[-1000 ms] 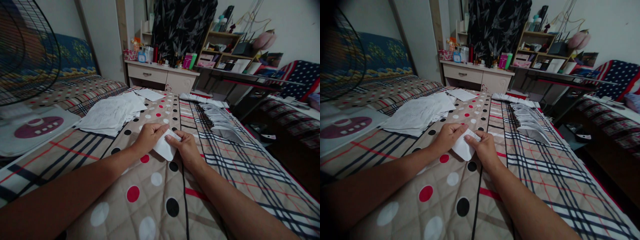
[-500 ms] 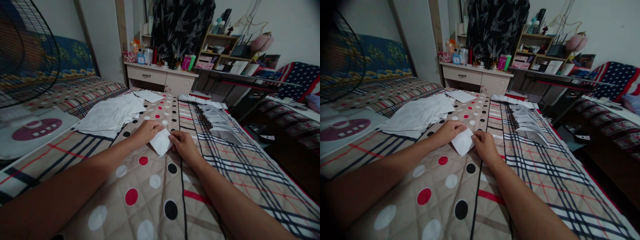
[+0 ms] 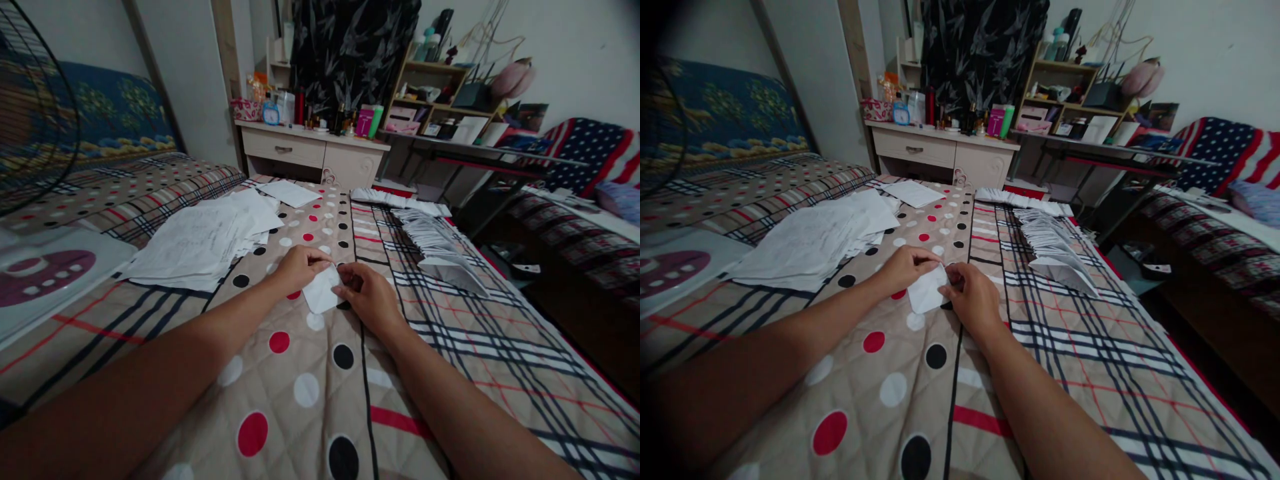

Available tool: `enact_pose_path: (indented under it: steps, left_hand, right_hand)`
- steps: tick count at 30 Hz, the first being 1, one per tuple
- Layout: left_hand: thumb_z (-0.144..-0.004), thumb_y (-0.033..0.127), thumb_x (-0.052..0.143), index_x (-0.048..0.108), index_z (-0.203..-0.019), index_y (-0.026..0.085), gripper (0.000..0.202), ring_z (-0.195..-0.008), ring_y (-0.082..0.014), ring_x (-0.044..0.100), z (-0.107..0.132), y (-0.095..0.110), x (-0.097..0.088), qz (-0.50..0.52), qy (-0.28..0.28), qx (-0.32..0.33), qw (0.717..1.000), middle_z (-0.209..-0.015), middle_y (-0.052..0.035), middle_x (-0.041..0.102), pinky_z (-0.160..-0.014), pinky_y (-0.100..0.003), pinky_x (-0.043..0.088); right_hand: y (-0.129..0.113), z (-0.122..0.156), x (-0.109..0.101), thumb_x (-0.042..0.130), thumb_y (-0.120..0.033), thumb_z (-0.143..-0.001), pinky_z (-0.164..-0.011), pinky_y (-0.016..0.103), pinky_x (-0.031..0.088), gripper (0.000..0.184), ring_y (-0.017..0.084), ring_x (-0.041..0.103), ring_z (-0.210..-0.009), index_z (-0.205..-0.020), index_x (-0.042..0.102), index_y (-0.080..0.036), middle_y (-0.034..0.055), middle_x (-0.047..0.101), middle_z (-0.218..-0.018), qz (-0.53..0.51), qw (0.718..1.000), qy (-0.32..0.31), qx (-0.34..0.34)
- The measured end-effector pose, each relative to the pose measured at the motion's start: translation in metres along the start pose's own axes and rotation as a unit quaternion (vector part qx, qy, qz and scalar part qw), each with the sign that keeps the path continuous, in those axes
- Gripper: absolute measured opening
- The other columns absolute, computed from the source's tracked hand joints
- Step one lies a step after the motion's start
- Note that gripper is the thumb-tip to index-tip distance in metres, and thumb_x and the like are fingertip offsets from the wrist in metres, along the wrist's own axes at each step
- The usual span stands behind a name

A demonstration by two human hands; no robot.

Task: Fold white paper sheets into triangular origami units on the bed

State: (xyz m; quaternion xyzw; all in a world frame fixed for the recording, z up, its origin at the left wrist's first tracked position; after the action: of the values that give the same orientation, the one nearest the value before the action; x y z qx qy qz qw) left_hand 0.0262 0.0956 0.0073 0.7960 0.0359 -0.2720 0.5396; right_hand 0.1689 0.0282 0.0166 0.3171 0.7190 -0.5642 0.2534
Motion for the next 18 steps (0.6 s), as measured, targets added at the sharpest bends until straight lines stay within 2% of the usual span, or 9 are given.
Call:
enact_pose_path:
  steps: [6, 9, 13, 15, 18]
  left_hand:
    - [-0.075, 0.023, 0.065, 0.073, -0.087, 0.013, 0.017, -0.07, -0.0153, 0.064, 0.001, 0.0, -0.001, 0.074, -0.01, -0.033, 0.997, -0.082, -0.0059, 0.073, -0.065, -0.027, 0.048]
    - [-0.072, 0.021, 0.068, 0.07, -0.096, 0.012, 0.026, -0.068, -0.0124, 0.061, 0.004, -0.001, -0.003, 0.101, -0.024, -0.042, 0.994, -0.08, -0.0045, 0.07, -0.063, -0.024, 0.047]
    - [-0.065, 0.015, 0.074, 0.064, -0.111, 0.012, 0.047, -0.075, -0.0112, 0.061, 0.007, -0.002, -0.006, 0.154, -0.08, -0.04, 0.984, -0.09, -0.0051, 0.069, -0.069, -0.024, 0.049]
    - [-0.062, 0.013, 0.075, 0.064, -0.111, 0.012, 0.051, -0.074, -0.0105, 0.059, 0.008, -0.004, -0.008, 0.161, -0.108, -0.052, 0.98, -0.093, -0.0056, 0.068, -0.069, -0.025, 0.048]
    - [-0.059, 0.011, 0.076, 0.067, -0.108, 0.012, 0.051, -0.07, -0.0092, 0.054, 0.009, -0.005, -0.012, 0.142, -0.135, -0.063, 0.979, -0.086, -0.0021, 0.066, -0.067, -0.024, 0.046]
  right_hand:
    - [0.007, -0.001, 0.005, 0.075, -0.02, -0.066, -0.061, 0.025, 0.042, 0.027, 0.015, 0.057, -0.069, -0.091, 0.066, -0.023, -0.0002, 0.066, -0.079, -0.105, 0.994, 0.013, 0.011]
    - [0.01, -0.002, 0.006, 0.075, -0.02, -0.064, -0.059, 0.024, 0.042, 0.025, 0.014, 0.056, -0.066, -0.087, 0.065, -0.022, -0.001, 0.064, -0.075, -0.133, 0.991, 0.015, 0.02]
    - [0.011, -0.002, 0.006, 0.075, -0.02, -0.066, -0.058, 0.024, 0.041, 0.024, 0.013, 0.055, -0.064, -0.087, 0.064, -0.021, -0.0014, 0.063, -0.073, -0.127, 0.992, 0.008, 0.025]
    - [0.01, -0.003, 0.007, 0.075, -0.021, -0.067, -0.058, 0.024, 0.04, 0.023, 0.013, 0.055, -0.064, -0.088, 0.064, -0.021, -0.0015, 0.063, -0.074, -0.113, 0.993, 0.001, 0.029]
    - [0.008, -0.002, 0.006, 0.074, -0.022, -0.069, -0.058, 0.024, 0.04, 0.023, 0.013, 0.055, -0.064, -0.089, 0.065, -0.02, -0.0012, 0.063, -0.074, -0.095, 0.995, -0.01, 0.037]
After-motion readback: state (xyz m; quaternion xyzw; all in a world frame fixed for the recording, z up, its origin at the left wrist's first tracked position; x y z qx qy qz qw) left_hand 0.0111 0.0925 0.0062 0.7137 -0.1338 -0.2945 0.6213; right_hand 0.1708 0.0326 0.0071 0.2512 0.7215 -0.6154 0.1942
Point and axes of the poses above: each hand's wrist, its own z-axis away from the middle knuckle, its own x-axis out of the palm, y = z × x, the point moved 7 cm from there along -z, towards the middle knuckle
